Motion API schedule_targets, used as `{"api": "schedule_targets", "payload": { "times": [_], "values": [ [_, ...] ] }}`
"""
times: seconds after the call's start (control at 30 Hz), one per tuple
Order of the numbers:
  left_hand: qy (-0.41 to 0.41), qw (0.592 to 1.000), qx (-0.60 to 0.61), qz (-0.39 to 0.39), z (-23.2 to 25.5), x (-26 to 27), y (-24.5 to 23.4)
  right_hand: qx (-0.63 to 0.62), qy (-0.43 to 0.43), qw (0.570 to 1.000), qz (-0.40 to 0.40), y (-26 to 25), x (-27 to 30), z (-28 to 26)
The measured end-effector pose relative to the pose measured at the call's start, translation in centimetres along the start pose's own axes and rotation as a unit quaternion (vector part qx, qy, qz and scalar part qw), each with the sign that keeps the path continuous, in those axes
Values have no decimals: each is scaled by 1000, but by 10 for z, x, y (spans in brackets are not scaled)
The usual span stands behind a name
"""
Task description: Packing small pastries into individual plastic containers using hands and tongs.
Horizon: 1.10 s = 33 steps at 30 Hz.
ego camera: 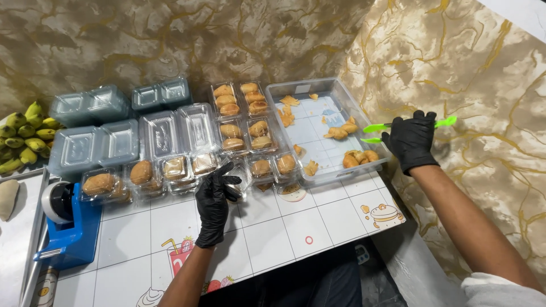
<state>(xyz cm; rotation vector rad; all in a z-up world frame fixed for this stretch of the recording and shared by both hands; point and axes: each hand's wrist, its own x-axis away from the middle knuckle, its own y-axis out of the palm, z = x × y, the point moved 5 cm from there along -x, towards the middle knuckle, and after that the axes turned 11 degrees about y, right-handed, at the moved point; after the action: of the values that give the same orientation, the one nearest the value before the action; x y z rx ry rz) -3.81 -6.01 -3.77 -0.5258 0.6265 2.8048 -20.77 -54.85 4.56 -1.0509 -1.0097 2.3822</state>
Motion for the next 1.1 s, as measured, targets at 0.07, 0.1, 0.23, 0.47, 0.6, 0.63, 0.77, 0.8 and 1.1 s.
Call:
{"api": "schedule_targets", "payload": {
  "times": [0.07,0.1,0.23,0.47,0.6,0.63,0.77,0.8,1.1],
  "values": [
    [0,1000,-1,-2,-1,0,0,28,-21,999,-7,-22,-8,7],
    [0,1000,-1,-5,-2,-1,0,55,-42,998,-14,-32,-12,10],
    [-3,1000,4,1,-2,-1,0,84,-62,994,-23,-31,-17,5],
    [-2,1000,-19,-6,2,-1,0,207,2,952,-226,-3,-30,-22],
    [1,999,-42,-6,0,-2,-2,241,26,933,-267,-47,-25,-35],
    [1,999,-41,-6,2,-2,-2,241,26,933,-267,-45,-26,-35],
    [-1,1000,-19,0,4,-1,-1,228,11,937,-266,-31,-28,-32],
    [2,1000,-19,2,4,-1,-1,221,5,939,-265,-26,-29,-31],
    [15,999,-44,-4,-3,-2,-5,234,-51,942,-234,20,-21,-42]
  ]
}}
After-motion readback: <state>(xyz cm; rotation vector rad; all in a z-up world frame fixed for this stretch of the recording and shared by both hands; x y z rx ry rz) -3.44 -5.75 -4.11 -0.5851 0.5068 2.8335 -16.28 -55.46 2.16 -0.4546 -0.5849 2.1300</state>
